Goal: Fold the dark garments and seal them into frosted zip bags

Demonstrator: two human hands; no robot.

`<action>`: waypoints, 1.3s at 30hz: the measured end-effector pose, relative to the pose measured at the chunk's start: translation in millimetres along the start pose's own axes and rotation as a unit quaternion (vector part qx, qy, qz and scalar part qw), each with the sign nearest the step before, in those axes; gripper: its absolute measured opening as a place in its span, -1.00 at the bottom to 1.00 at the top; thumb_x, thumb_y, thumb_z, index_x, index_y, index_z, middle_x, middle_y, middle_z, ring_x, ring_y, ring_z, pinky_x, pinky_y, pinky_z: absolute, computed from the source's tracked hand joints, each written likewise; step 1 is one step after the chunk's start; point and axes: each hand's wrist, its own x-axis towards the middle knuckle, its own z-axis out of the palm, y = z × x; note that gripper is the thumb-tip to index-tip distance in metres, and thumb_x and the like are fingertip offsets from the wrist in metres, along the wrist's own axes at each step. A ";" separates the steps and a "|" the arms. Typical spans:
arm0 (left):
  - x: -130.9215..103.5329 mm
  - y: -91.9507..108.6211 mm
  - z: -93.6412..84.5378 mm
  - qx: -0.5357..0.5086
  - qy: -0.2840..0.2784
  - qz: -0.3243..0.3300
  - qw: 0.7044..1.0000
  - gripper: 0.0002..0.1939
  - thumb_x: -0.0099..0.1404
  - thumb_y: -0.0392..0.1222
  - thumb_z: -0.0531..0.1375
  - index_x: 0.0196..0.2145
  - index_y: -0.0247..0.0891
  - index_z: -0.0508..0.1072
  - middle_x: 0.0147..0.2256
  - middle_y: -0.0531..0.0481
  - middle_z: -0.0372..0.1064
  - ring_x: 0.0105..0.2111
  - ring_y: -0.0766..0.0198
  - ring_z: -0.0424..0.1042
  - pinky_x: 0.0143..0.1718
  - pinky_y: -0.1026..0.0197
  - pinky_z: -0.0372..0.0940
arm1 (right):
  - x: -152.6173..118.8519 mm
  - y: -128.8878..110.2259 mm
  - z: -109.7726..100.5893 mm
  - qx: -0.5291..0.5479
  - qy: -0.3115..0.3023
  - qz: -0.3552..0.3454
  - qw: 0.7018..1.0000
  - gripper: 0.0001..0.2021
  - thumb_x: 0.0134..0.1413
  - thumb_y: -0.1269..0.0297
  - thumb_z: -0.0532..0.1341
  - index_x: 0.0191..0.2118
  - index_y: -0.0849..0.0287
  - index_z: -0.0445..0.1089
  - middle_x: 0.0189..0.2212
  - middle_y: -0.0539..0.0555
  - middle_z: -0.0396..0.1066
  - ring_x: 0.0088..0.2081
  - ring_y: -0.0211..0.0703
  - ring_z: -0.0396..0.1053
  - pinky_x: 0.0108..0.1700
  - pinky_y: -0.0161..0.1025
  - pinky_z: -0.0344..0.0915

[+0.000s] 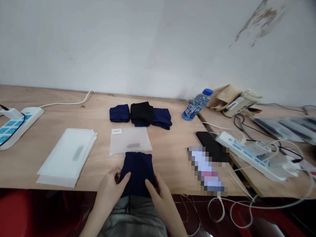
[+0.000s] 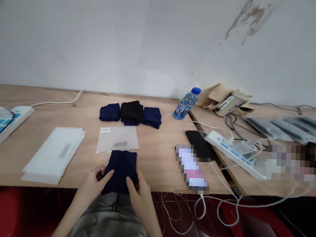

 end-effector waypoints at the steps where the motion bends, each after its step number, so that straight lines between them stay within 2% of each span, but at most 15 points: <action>1: 1.7 1.5 -0.1 0.009 -0.004 0.004 1.000 -0.62 0.20 0.17 0.16 -0.52 -0.21 0.35 -0.59 0.06 0.31 -0.51 0.21 0.38 -0.45 0.24 0.18 | -4.5 -0.8 -6.3 -0.040 -0.013 -0.005 0.999 -0.66 0.13 0.01 0.18 -0.07 0.10 0.38 -0.11 0.18 0.50 -0.07 0.09 0.46 -0.02 -0.02 0.40; 3: 5.2 3.4 -0.6 0.019 -0.014 0.008 1.000 -0.68 0.20 0.10 0.17 -0.49 -0.21 0.35 -0.56 0.06 0.33 -0.48 0.20 0.40 -0.42 0.23 0.20 | -9.4 -4.4 -20.4 -0.121 -0.009 -0.005 0.993 -0.70 0.14 0.03 0.16 -0.14 0.11 0.42 -0.19 0.19 0.52 -0.15 0.11 0.48 -0.10 -0.01 0.42; 5: 8.5 4.2 -1.4 -0.002 -0.030 0.017 0.999 -0.75 0.19 0.02 0.18 -0.46 -0.22 0.34 -0.52 0.05 0.36 -0.45 0.20 0.41 -0.39 0.23 0.22 | -8.7 -12.2 -33.4 -0.188 0.042 -0.016 0.981 -0.72 0.18 0.04 0.12 -0.18 0.11 0.43 -0.25 0.20 0.52 -0.20 0.12 0.49 -0.16 0.00 0.43; 6: 10.0 4.7 -2.2 -0.026 -0.043 0.025 0.998 -0.79 0.19 -0.02 0.19 -0.43 -0.22 0.34 -0.49 0.04 0.39 -0.42 0.21 0.43 -0.37 0.23 0.24 | -6.6 -18.2 -38.4 -0.213 0.062 -0.036 0.974 -0.71 0.20 0.06 0.09 -0.16 0.11 0.42 -0.25 0.21 0.52 -0.21 0.12 0.49 -0.17 0.01 0.42; 8: 12.6 6.8 -6.0 -0.084 -0.087 0.046 0.992 -0.85 0.21 -0.09 0.18 -0.38 -0.22 0.36 -0.39 0.01 0.45 -0.34 0.21 0.46 -0.31 0.23 0.28 | 0.6 -33.9 -44.3 -0.245 0.059 -0.098 0.963 -0.71 0.25 0.13 0.04 -0.06 0.10 0.40 -0.19 0.22 0.50 -0.16 0.10 0.47 -0.12 0.04 0.41; 10: 15.1 11.3 -13.6 -0.128 -0.153 0.069 0.977 -0.87 0.24 -0.14 0.16 -0.30 -0.23 0.39 -0.30 -0.02 0.48 -0.28 0.21 0.47 -0.26 0.22 0.32 | 11.4 -51.8 -44.8 -0.257 0.006 -0.158 0.953 -0.70 0.25 0.22 0.05 0.04 0.05 0.37 -0.04 0.17 0.46 -0.01 0.06 0.42 0.03 0.05 0.35; 13: 20.8 21.7 -30.4 -0.137 -0.242 0.098 0.956 -0.82 0.27 -0.15 0.13 -0.18 -0.21 0.42 -0.21 -0.03 0.47 -0.21 0.21 0.46 -0.20 0.20 0.35 | 34.8 -73.9 -38.5 -0.267 -0.120 -0.228 0.929 -0.62 0.18 0.32 0.14 0.11 -0.05 0.35 0.22 0.04 0.25 0.22 0.00 0.21 0.24 0.03 0.16; 15: 27.6 28.4 -41.8 -0.117 -0.266 0.131 0.948 -0.80 0.27 -0.16 0.13 -0.15 -0.19 0.43 -0.14 -0.04 0.46 -0.14 0.20 0.43 -0.12 0.18 0.34 | 54.3 -82.3 -32.4 -0.275 -0.220 -0.266 0.897 -0.53 0.10 0.37 0.22 0.15 -0.06 0.32 0.29 0.02 0.15 0.29 -0.01 0.10 0.30 0.04 0.07; 17: 37.1 32.8 -50.7 -0.087 -0.279 0.171 0.941 -0.79 0.24 -0.17 0.16 -0.16 -0.18 0.45 -0.09 -0.04 0.45 -0.09 0.19 0.41 -0.05 0.16 0.32 | 73.5 -85.8 -27.1 -0.274 -0.292 -0.272 0.875 -0.46 0.02 0.39 0.28 0.16 -0.04 0.32 0.24 0.04 0.23 0.27 -0.01 0.14 0.28 0.03 0.09; 21: 60.6 33.9 -59.0 -0.044 -0.302 0.187 0.934 -0.76 0.25 -0.17 0.15 -0.13 -0.17 0.47 -0.15 0.00 0.48 -0.19 0.21 0.44 -0.13 0.19 0.34 | 96.5 -84.5 -21.9 -0.283 -0.326 -0.231 0.872 -0.58 0.05 0.33 0.29 0.08 0.00 0.39 0.01 0.05 0.47 0.05 -0.02 0.39 0.11 -0.04 0.28; 25: 79.1 29.0 -57.4 -0.039 -0.315 0.192 0.928 -0.72 0.26 -0.17 0.13 -0.08 -0.16 0.47 -0.09 -0.02 0.49 -0.09 0.16 0.43 -0.03 0.15 0.31 | 96.2 -72.8 -19.7 -0.267 -0.310 -0.235 0.882 -0.62 0.14 0.30 0.23 0.09 0.02 0.38 0.03 0.07 0.46 0.05 -0.02 0.39 0.11 -0.05 0.27; 29: 79.1 27.8 -52.4 0.008 -0.276 0.213 0.937 -0.76 0.27 -0.15 0.13 -0.12 -0.14 0.47 -0.10 -0.01 0.50 -0.09 0.15 0.44 0.00 0.13 0.29 | 91.1 -51.6 -12.9 -0.280 -0.252 -0.251 0.891 -0.61 0.13 0.36 0.21 0.09 0.02 0.38 0.05 0.08 0.44 0.08 0.00 0.36 0.12 -0.03 0.24; 35: 66.5 37.2 -54.9 0.131 -0.081 0.196 0.969 -0.75 0.39 -0.06 0.03 -0.19 -0.16 0.47 -0.27 -0.01 0.50 -0.25 0.17 0.48 -0.18 0.16 0.32 | 82.4 -35.8 -4.1 -0.378 -0.179 -0.272 0.866 -0.69 0.17 0.38 0.17 0.04 0.08 0.39 -0.04 0.13 0.47 0.03 0.04 0.34 0.09 0.00 0.21; 37: 71.7 33.6 -55.2 0.170 -0.043 0.222 0.959 -0.79 0.35 -0.07 0.10 -0.17 -0.17 0.46 -0.19 -0.04 0.48 -0.18 0.13 0.47 -0.13 0.13 0.32 | 78.8 -34.7 -2.5 -0.404 -0.160 -0.284 0.854 -0.73 0.19 0.37 0.15 0.00 0.07 0.40 -0.09 0.13 0.48 -0.02 0.03 0.34 0.06 0.01 0.21; 39: 81.9 25.3 -53.5 0.197 -0.052 0.261 0.944 -0.74 0.31 -0.08 0.17 -0.08 -0.17 0.45 -0.01 -0.10 0.41 -0.02 0.07 0.41 0.00 0.06 0.29 | 76.1 -32.7 -0.7 -0.415 -0.139 -0.298 0.848 -0.77 0.20 0.37 0.15 -0.04 0.09 0.41 -0.13 0.13 0.49 -0.06 0.02 0.34 0.05 0.01 0.21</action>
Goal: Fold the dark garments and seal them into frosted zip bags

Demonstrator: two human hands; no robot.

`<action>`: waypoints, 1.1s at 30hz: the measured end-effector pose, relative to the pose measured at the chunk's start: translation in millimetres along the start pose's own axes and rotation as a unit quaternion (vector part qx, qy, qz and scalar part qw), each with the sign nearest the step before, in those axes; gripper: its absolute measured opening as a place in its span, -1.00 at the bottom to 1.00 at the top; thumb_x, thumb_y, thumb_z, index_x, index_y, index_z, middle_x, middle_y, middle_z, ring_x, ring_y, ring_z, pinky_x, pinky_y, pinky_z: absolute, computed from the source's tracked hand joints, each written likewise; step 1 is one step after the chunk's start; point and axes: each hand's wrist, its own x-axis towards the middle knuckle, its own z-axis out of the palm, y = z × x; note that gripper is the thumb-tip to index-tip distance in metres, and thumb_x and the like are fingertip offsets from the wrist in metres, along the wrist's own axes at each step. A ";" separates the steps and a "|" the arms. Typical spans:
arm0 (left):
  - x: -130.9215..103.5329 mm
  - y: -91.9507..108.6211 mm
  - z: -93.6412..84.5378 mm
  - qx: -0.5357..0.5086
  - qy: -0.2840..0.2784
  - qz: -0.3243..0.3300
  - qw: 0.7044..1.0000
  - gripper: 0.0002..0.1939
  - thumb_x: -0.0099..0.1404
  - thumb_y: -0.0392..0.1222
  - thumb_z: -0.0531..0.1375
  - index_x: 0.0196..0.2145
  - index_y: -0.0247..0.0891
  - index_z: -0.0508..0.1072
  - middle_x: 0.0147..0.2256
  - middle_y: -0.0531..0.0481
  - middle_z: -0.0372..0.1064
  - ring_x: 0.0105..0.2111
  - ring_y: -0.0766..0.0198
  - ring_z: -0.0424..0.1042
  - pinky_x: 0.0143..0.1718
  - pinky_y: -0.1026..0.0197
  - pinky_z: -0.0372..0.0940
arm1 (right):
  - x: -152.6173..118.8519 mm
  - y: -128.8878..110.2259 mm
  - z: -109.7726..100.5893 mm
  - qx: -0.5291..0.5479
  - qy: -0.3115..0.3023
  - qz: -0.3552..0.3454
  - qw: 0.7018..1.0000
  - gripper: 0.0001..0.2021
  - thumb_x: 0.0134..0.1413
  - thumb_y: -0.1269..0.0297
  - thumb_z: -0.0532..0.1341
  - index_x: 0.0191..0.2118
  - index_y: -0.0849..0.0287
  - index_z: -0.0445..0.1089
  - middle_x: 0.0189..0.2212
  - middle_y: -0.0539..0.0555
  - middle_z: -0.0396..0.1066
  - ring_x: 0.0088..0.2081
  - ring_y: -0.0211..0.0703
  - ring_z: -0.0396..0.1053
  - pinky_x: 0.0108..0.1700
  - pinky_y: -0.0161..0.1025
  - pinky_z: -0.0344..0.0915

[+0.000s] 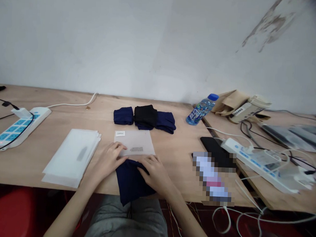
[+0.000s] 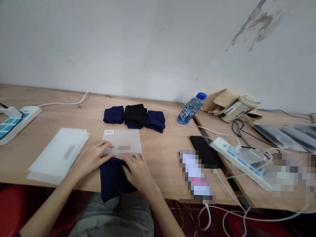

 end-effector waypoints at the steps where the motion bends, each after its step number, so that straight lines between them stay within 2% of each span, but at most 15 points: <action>1: 3.1 -6.4 3.3 0.007 -0.015 0.018 1.000 -0.69 0.30 -0.07 0.19 -0.02 -0.17 0.43 0.09 -0.12 0.34 0.07 0.05 0.36 0.07 0.03 0.25 | -0.9 -0.4 1.9 -0.005 0.011 0.000 1.000 -0.79 0.20 0.37 0.16 -0.06 0.10 0.41 -0.13 0.13 0.49 -0.06 0.02 0.34 0.05 0.01 0.20; 4: 12.0 -21.5 12.7 0.015 -0.057 0.049 0.997 -0.55 0.29 -0.05 0.20 0.12 -0.13 0.36 0.25 -0.14 0.16 0.20 0.02 0.22 0.18 -0.02 0.16 | -2.8 0.3 8.1 -0.008 0.042 0.002 0.999 -0.83 0.18 0.39 0.18 -0.11 0.15 0.41 -0.14 0.13 0.49 -0.07 0.02 0.33 0.06 0.02 0.21; 7: 17.2 -25.3 17.6 0.010 -0.075 0.063 0.995 -0.59 0.32 -0.09 0.18 0.11 -0.14 0.38 0.15 -0.12 0.32 0.12 0.07 0.34 0.12 0.03 0.24 | -4.0 2.6 11.7 0.001 0.062 0.000 0.998 -0.83 0.18 0.40 0.18 -0.11 0.14 0.41 -0.13 0.11 0.49 -0.07 0.01 0.33 0.05 0.02 0.23; 10: 16.4 -21.8 19.3 -0.004 -0.061 0.069 0.996 -0.73 0.37 -0.17 0.11 -0.01 -0.18 0.45 -0.03 -0.09 0.48 -0.05 0.13 0.46 -0.01 0.10 0.33 | -4.7 5.0 11.9 0.015 0.074 -0.007 0.997 -0.80 0.19 0.39 0.18 -0.07 0.11 0.40 -0.13 0.09 0.50 -0.06 -0.01 0.34 0.04 0.01 0.26; 13: 11.1 -18.6 21.5 -0.007 -0.042 0.063 0.997 -0.77 0.40 -0.21 0.04 -0.12 -0.18 0.48 -0.16 -0.05 0.52 -0.16 0.19 0.50 -0.10 0.17 0.35 | -5.3 6.6 11.7 0.027 0.080 -0.015 0.996 -0.79 0.19 0.39 0.16 -0.06 0.11 0.39 -0.12 0.10 0.49 -0.03 -0.03 0.35 0.04 -0.02 0.30; 18: 1.6 -20.6 30.9 0.018 0.019 0.054 0.998 -0.76 0.40 -0.24 0.03 -0.05 -0.17 0.42 -0.19 -0.04 0.53 -0.22 0.20 0.52 -0.19 0.20 0.37 | -5.8 7.0 13.7 0.036 0.084 -0.045 0.995 -0.67 0.21 0.42 0.11 0.08 0.13 0.33 0.09 0.14 0.38 0.15 -0.06 0.27 0.17 -0.03 0.25; 22: -2.4 -24.5 38.0 0.010 0.026 0.084 0.996 -0.77 0.34 -0.37 0.05 -0.18 -0.19 0.46 -0.25 -0.02 0.54 -0.28 0.24 0.52 -0.23 0.23 0.39 | -3.4 5.9 11.8 0.023 0.077 -0.051 0.995 -0.69 0.21 0.41 0.10 0.05 0.11 0.34 0.05 0.13 0.42 0.13 -0.05 0.31 0.16 -0.01 0.25; 25: -4.2 -28.3 40.6 -0.008 0.024 0.104 0.994 -0.74 0.29 -0.44 0.07 -0.23 -0.21 0.51 -0.18 -0.03 0.55 -0.21 0.23 0.53 -0.13 0.20 0.41 | -0.3 5.9 8.2 0.017 0.052 -0.033 0.998 -0.77 0.23 0.38 0.10 -0.03 0.10 0.35 -0.03 0.10 0.47 0.04 -0.06 0.38 0.11 -0.01 0.26; 29: -5.4 -33.7 38.4 -0.034 0.048 0.121 0.991 -0.64 0.33 -0.41 0.06 0.00 -0.18 0.47 -0.02 -0.04 0.49 -0.06 0.23 0.50 0.02 0.11 0.39 | 3.1 8.2 4.8 0.022 0.035 -0.010 0.999 -0.79 0.26 0.34 0.09 -0.02 0.09 0.33 -0.05 0.08 0.48 -0.01 -0.07 0.41 0.08 -0.05 0.27; 33: -5.2 -35.5 30.6 -0.041 0.041 0.145 0.988 -0.59 0.36 -0.35 0.06 0.12 -0.12 0.39 0.06 -0.04 0.44 0.07 0.20 0.42 0.12 0.03 0.33 | 6.0 11.5 5.6 0.041 0.045 0.009 0.998 -0.75 0.28 0.32 0.08 0.04 0.08 0.30 -0.03 0.08 0.47 0.01 -0.07 0.40 0.07 -0.08 0.28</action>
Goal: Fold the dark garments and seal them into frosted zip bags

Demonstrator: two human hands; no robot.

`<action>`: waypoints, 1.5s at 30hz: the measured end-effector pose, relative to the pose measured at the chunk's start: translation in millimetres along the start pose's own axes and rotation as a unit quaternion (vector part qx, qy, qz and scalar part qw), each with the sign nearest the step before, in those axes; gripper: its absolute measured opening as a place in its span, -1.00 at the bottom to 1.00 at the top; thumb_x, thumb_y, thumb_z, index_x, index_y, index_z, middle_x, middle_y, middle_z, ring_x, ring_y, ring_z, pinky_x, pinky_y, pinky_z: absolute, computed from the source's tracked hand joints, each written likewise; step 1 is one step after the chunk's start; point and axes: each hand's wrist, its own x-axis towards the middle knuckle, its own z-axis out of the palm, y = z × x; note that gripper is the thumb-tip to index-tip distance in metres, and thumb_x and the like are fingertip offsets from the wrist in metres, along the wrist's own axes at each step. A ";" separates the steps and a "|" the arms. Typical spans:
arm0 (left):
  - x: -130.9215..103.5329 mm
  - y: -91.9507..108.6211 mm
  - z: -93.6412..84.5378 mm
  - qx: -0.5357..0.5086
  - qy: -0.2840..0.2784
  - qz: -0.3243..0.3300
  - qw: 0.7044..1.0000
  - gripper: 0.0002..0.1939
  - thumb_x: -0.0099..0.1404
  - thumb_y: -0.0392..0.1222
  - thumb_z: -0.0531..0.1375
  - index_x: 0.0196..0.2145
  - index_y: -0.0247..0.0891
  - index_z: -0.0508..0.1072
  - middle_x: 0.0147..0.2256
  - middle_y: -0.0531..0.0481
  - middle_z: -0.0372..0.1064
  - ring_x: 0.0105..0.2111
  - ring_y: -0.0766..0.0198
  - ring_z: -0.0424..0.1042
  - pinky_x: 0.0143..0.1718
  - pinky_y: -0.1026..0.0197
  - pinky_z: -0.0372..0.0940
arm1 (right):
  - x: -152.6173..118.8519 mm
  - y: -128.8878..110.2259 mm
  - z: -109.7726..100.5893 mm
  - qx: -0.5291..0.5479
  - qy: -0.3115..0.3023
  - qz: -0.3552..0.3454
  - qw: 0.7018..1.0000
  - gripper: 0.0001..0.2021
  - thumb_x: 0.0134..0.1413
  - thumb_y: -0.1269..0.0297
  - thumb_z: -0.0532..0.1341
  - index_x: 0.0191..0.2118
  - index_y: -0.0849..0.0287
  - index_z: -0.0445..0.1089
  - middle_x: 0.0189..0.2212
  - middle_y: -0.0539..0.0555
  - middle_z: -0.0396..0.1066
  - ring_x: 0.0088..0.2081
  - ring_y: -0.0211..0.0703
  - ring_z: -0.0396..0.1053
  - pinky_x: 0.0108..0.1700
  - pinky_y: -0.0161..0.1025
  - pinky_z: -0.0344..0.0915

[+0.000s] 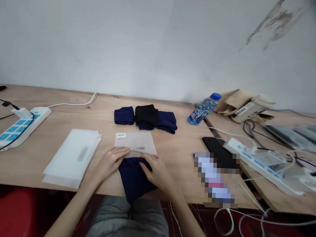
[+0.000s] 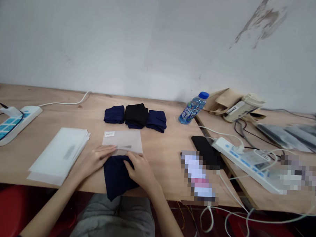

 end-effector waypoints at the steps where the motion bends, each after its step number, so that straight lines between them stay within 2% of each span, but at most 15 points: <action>1: 0.1 0.3 -1.7 0.000 -0.002 0.002 1.000 -0.57 0.36 -0.36 0.07 0.14 -0.11 0.37 0.07 -0.03 0.43 0.09 0.20 0.40 0.13 0.02 0.32 | 0.6 0.7 0.5 0.005 0.004 0.004 1.000 -0.75 0.28 0.32 0.07 0.04 0.08 0.29 -0.03 0.08 0.47 0.01 -0.06 0.40 0.07 -0.08 0.29; 7: -0.8 1.2 -4.2 -0.001 -0.010 0.005 1.000 -0.31 0.20 -0.60 0.00 0.20 -0.08 0.29 0.11 -0.01 0.38 0.15 0.22 0.33 0.19 -0.02 0.26 | 2.4 3.4 1.3 0.039 0.039 0.023 0.998 -0.76 0.30 0.28 0.06 0.04 0.08 0.28 -0.05 0.10 0.48 0.00 -0.07 0.41 0.03 -0.10 0.33; 9: -1.1 1.4 -3.9 -0.004 -0.007 0.003 1.000 -0.27 0.15 -0.62 -0.01 0.20 -0.08 0.29 0.12 -0.02 0.37 0.15 0.22 0.33 0.19 -0.03 0.26 | 2.3 4.7 2.1 0.045 0.044 0.027 0.998 -0.76 0.30 0.28 0.06 0.04 0.08 0.28 -0.06 0.11 0.48 -0.01 -0.07 0.42 0.02 -0.10 0.35; 16: -0.6 8.4 -4.7 -0.005 0.004 0.001 1.000 -0.26 0.13 -0.61 -0.02 0.20 -0.10 0.29 0.12 -0.01 0.37 0.14 0.24 0.33 0.19 -0.02 0.27 | 4.5 11.7 10.9 0.003 0.074 0.027 0.997 -0.76 0.28 0.32 0.05 0.00 0.13 0.32 -0.11 0.16 0.50 -0.07 -0.03 0.46 -0.04 -0.09 0.37; 23: -2.4 14.1 -3.3 0.041 0.029 0.044 0.998 -0.40 0.29 -0.50 -0.01 0.24 -0.13 0.23 0.13 -0.07 0.36 0.15 0.19 0.32 0.15 -0.06 0.32 | 11.5 2.6 13.3 -0.113 0.062 0.048 0.990 -0.74 0.30 0.35 0.03 0.00 0.10 0.38 -0.13 0.12 0.53 -0.14 -0.05 0.49 -0.10 -0.15 0.37; 29: -0.5 24.9 -0.9 0.072 0.016 0.074 0.995 -0.39 0.29 -0.53 -0.05 0.25 -0.19 0.20 0.17 -0.07 0.32 0.19 0.21 0.26 0.18 -0.02 0.27 | 19.1 -13.6 20.1 -0.248 0.026 0.121 0.961 -0.72 0.27 0.39 0.06 0.03 0.09 0.38 -0.15 0.20 0.52 -0.27 -0.06 0.51 -0.32 -0.25 0.35; 33: -3.3 26.6 2.3 0.106 0.021 0.078 0.991 -0.40 0.31 -0.53 -0.06 0.25 -0.19 0.21 0.15 -0.08 0.34 0.17 0.21 0.29 0.15 0.00 0.29 | 24.1 -16.0 22.9 -0.270 0.020 0.155 0.950 -0.72 0.28 0.39 0.04 0.01 0.08 0.39 -0.26 0.17 0.53 -0.35 -0.06 0.52 -0.41 -0.28 0.32; 36: -6.7 25.7 5.4 0.125 0.011 0.099 0.987 -0.42 0.30 -0.54 -0.06 0.19 -0.16 0.29 0.17 -0.07 0.31 0.19 0.19 0.26 0.14 -0.02 0.29 | 25.3 -14.3 22.3 -0.259 0.024 0.157 0.953 -0.72 0.28 0.38 0.02 0.01 0.08 0.38 -0.27 0.18 0.53 -0.35 -0.05 0.52 -0.42 -0.27 0.31; 39: -8.1 26.8 9.9 0.154 0.017 0.096 0.983 -0.43 0.25 -0.56 -0.04 0.10 -0.15 0.38 0.23 -0.09 0.22 0.25 0.12 0.18 0.17 -0.09 0.26 | 25.3 -13.2 21.8 -0.247 0.031 0.160 0.955 -0.72 0.31 0.34 -0.01 0.00 0.11 0.38 -0.27 0.20 0.52 -0.37 -0.04 0.52 -0.42 -0.24 0.33; 45: -3.1 34.9 19.9 0.220 0.011 0.006 0.975 -0.34 0.07 -0.64 0.02 0.08 -0.22 0.40 0.37 -0.18 -0.19 0.35 -0.08 -0.12 0.24 -0.22 0.10 | 29.5 -11.6 20.5 -0.256 0.021 0.167 0.952 -0.76 0.32 0.33 -0.01 -0.14 0.12 0.41 -0.28 0.16 0.53 -0.37 -0.09 0.52 -0.38 -0.26 0.35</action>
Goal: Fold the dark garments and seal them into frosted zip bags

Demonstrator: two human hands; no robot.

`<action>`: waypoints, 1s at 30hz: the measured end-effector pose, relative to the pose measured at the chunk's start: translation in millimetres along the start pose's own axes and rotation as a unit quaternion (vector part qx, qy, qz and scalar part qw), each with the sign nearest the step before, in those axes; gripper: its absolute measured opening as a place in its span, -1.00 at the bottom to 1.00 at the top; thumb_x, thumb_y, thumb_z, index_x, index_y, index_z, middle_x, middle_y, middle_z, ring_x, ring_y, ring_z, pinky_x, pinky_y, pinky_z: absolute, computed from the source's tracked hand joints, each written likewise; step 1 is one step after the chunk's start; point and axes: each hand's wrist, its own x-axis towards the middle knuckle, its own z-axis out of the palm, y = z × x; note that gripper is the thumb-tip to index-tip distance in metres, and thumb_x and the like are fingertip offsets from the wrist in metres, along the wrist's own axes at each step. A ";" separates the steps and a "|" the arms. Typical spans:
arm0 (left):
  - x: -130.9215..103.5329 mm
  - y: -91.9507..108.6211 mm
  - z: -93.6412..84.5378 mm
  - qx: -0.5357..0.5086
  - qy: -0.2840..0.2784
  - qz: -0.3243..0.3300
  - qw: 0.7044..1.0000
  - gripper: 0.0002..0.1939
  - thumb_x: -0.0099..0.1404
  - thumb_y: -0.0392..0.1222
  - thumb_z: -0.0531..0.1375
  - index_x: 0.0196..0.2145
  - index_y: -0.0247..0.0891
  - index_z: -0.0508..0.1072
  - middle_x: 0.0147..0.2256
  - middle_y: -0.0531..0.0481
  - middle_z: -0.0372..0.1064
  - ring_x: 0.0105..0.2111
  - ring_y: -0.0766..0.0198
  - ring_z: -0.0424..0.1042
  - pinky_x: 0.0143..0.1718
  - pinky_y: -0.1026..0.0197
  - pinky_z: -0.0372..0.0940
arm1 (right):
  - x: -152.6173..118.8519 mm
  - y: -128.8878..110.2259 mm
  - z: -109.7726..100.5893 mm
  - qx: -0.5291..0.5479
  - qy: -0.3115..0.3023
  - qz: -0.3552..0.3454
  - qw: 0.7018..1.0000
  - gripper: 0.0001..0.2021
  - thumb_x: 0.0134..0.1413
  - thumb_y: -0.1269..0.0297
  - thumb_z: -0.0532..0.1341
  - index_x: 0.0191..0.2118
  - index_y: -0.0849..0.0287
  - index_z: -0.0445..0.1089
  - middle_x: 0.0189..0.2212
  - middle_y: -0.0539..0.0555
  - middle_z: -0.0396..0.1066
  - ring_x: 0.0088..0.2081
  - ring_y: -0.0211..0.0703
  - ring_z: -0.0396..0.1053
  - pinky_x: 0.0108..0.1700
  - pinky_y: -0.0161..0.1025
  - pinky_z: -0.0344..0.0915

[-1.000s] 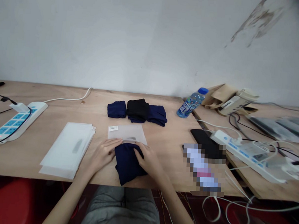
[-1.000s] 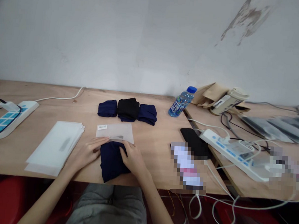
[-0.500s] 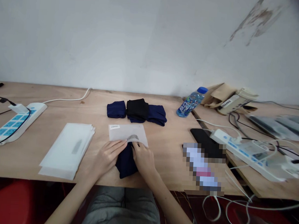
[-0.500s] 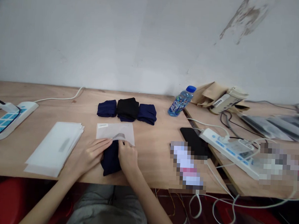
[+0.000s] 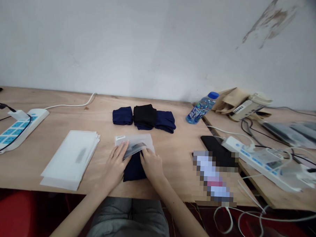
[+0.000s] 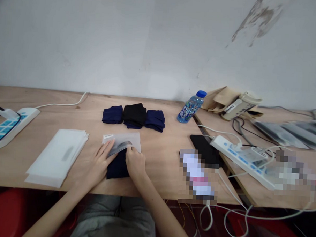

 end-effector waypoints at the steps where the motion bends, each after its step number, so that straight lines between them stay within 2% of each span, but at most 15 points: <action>1: 1.1 1.9 0.6 0.002 -0.005 -0.004 1.000 -0.32 0.05 -0.64 0.02 0.09 -0.23 0.40 0.38 -0.19 -0.23 0.36 -0.09 -0.15 0.24 -0.23 0.09 | 0.9 1.4 -1.1 0.004 -0.004 -0.005 1.000 -0.77 0.32 0.33 0.00 -0.14 0.12 0.40 -0.28 0.16 0.53 -0.37 -0.09 0.52 -0.36 -0.26 0.35; 3: 2.7 4.8 1.9 0.003 -0.009 -0.010 1.000 -0.31 0.03 -0.65 0.01 0.10 -0.25 0.38 0.38 -0.20 -0.26 0.36 -0.10 -0.19 0.24 -0.25 0.09 | 1.5 6.6 -5.1 0.031 -0.018 -0.032 0.999 -0.77 0.31 0.33 0.01 -0.09 0.16 0.39 -0.26 0.19 0.53 -0.32 -0.07 0.52 -0.31 -0.23 0.39; 5: 3.4 6.4 3.7 0.001 -0.014 -0.013 1.000 -0.29 0.02 -0.66 -0.01 0.10 -0.27 0.37 0.38 -0.22 -0.24 0.35 -0.10 -0.16 0.22 -0.23 0.12 | -0.6 14.4 -10.7 0.075 -0.027 -0.089 0.993 -0.72 0.29 0.33 0.04 0.04 0.22 0.33 -0.16 0.25 0.51 -0.19 0.01 0.51 -0.22 -0.15 0.42; 7: 3.2 6.4 6.0 -0.001 -0.025 -0.014 1.000 -0.27 0.01 -0.67 -0.02 0.12 -0.29 0.34 0.37 -0.26 -0.18 0.34 -0.10 -0.09 0.19 -0.18 0.17 | -5.8 23.3 -16.2 0.115 -0.019 -0.150 0.982 -0.61 0.27 0.35 0.06 0.18 0.27 0.21 -0.02 0.30 0.45 -0.04 0.06 0.46 -0.12 -0.08 0.44; 9: 2.3 5.4 8.6 -0.005 -0.033 -0.016 0.999 -0.24 0.00 -0.66 -0.02 0.16 -0.29 0.30 0.35 -0.27 -0.13 0.32 -0.08 -0.03 0.17 -0.15 0.21 | -13.8 31.4 -19.3 0.128 0.007 -0.174 0.976 -0.55 0.28 0.37 0.03 0.26 0.22 0.14 0.10 0.28 0.37 0.02 0.06 0.43 -0.11 -0.08 0.46; 11: 1.2 3.9 10.9 -0.014 -0.035 -0.018 0.999 -0.21 0.00 -0.65 -0.02 0.20 -0.27 0.25 0.35 -0.26 -0.11 0.32 -0.06 0.00 0.17 -0.14 0.22 | -23.5 37.1 -19.1 0.124 0.045 -0.171 0.976 -0.55 0.30 0.41 -0.02 0.27 0.13 0.16 0.14 0.21 0.35 0.04 0.02 0.43 -0.10 -0.11 0.48; 14: -0.4 1.6 13.4 -0.028 -0.037 -0.017 0.999 -0.18 0.00 -0.65 -0.02 0.23 -0.23 0.22 0.35 -0.22 -0.09 0.31 -0.03 0.03 0.17 -0.12 0.21 | -37.0 39.5 -14.7 0.122 0.113 -0.183 0.969 -0.58 0.29 0.44 0.01 0.20 0.09 0.29 0.12 0.15 0.39 0.11 0.00 0.37 0.08 -0.05 0.40; 18: -2.0 -0.5 14.6 -0.031 -0.045 -0.012 0.998 -0.15 -0.01 -0.64 -0.01 0.26 -0.24 0.17 0.34 -0.22 -0.04 0.30 -0.02 0.06 0.18 -0.09 0.20 | -47.0 33.5 -7.6 0.113 0.124 -0.227 0.959 -0.65 0.28 0.34 0.11 0.15 0.14 0.36 0.14 0.17 0.36 0.21 0.06 0.24 0.20 0.05 0.29; 20: -2.6 -0.8 14.4 -0.033 -0.043 -0.012 0.998 -0.15 0.00 -0.63 -0.02 0.27 -0.24 0.15 0.33 -0.22 -0.02 0.30 -0.02 0.06 0.19 -0.09 0.19 | -48.7 29.3 -4.0 0.093 0.118 -0.209 0.966 -0.62 0.29 0.29 0.09 0.18 0.20 0.31 0.18 0.20 0.31 0.23 0.10 0.21 0.20 0.08 0.26; 25: -3.2 0.3 13.9 -0.046 -0.050 -0.015 0.998 -0.12 -0.03 -0.64 -0.05 0.27 -0.25 0.14 0.33 -0.19 -0.02 0.30 0.01 0.07 0.20 -0.08 0.17 | -49.0 22.7 5.0 0.037 0.112 -0.095 0.988 -0.53 0.31 0.17 0.06 0.22 0.35 0.26 0.17 0.33 0.30 0.18 0.29 0.22 0.13 0.18 0.25; 30: -3.1 -0.4 16.6 -0.043 -0.062 -0.013 0.997 -0.18 0.03 -0.63 -0.04 0.26 -0.24 0.16 0.33 -0.15 -0.01 0.30 0.00 0.06 0.19 -0.07 0.18 | -43.6 22.6 7.7 0.038 0.086 -0.080 0.992 -0.54 0.31 0.13 0.05 0.23 0.23 0.25 0.19 0.27 0.28 0.21 0.28 0.20 0.19 0.23 0.14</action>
